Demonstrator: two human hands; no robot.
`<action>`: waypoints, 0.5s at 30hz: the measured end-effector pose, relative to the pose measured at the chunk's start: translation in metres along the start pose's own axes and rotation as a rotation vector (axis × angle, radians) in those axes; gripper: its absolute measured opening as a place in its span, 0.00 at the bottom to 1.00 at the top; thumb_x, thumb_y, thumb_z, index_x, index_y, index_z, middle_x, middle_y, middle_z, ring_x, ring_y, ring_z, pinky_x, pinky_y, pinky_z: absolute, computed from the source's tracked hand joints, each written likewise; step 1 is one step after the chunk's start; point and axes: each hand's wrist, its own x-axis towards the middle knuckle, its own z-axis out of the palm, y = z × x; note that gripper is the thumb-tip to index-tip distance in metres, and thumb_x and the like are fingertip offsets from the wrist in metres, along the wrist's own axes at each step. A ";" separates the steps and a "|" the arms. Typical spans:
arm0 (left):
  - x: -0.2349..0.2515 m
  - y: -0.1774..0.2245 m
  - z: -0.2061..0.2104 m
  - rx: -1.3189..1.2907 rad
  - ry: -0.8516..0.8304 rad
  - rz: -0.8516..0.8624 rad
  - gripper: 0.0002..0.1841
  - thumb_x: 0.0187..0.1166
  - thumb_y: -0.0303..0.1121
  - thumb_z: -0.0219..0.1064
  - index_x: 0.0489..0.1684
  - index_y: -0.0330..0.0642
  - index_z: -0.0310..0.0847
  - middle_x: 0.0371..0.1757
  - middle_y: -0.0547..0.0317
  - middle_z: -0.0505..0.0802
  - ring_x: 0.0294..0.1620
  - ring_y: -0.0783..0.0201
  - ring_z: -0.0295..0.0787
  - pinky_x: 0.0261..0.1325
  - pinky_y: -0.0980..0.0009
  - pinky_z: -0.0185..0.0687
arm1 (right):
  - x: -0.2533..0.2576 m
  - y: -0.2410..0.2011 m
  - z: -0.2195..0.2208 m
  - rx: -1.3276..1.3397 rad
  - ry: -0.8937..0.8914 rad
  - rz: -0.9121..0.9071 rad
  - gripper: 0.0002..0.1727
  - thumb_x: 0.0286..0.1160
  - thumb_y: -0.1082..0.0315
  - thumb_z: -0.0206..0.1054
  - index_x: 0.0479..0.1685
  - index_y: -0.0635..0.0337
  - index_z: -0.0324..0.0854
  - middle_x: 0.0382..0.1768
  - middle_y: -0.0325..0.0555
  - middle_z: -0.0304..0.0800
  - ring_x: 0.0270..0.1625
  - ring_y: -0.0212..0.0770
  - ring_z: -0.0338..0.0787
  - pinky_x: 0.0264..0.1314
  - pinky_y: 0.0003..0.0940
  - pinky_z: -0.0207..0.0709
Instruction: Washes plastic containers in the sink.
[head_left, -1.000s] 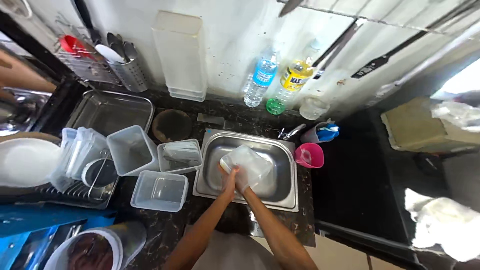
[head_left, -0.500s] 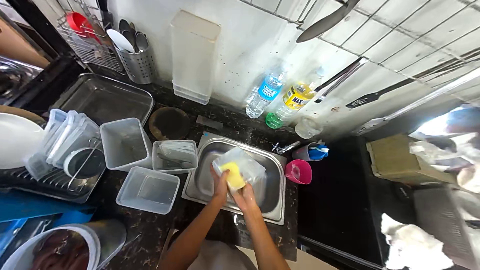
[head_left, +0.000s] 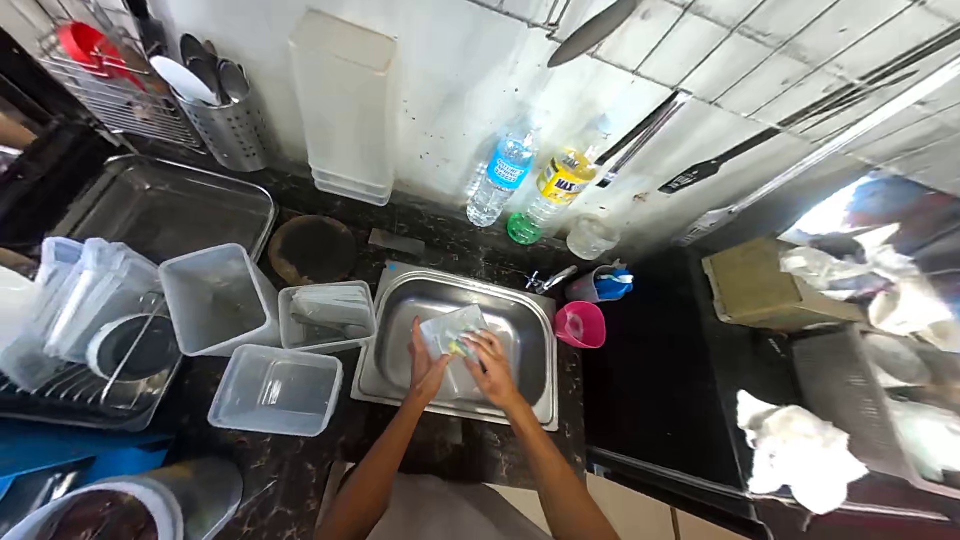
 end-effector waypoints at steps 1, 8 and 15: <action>-0.002 -0.002 -0.004 -0.014 -0.021 -0.022 0.62 0.62 0.42 0.78 0.97 0.46 0.31 0.89 0.24 0.57 0.88 0.35 0.59 0.85 0.45 0.64 | 0.000 0.017 -0.005 0.073 0.015 0.053 0.22 0.78 0.64 0.64 0.69 0.62 0.85 0.75 0.55 0.83 0.84 0.59 0.72 0.87 0.59 0.62; -0.012 0.034 -0.017 -0.747 -0.330 -0.710 0.34 0.86 0.64 0.34 0.66 0.48 0.75 0.48 0.48 0.92 0.45 0.51 0.91 0.44 0.50 0.89 | 0.003 0.062 -0.024 0.907 -0.009 0.670 0.32 0.90 0.59 0.45 0.93 0.56 0.54 0.84 0.51 0.71 0.80 0.40 0.76 0.80 0.41 0.74; -0.008 0.037 -0.014 -0.927 -0.467 -0.789 0.53 0.74 0.79 0.19 0.76 0.47 0.71 0.63 0.39 0.89 0.62 0.41 0.87 0.59 0.39 0.85 | -0.008 0.056 0.023 1.360 0.565 0.750 0.22 0.93 0.57 0.40 0.74 0.57 0.68 0.56 0.50 0.87 0.57 0.42 0.89 0.59 0.44 0.86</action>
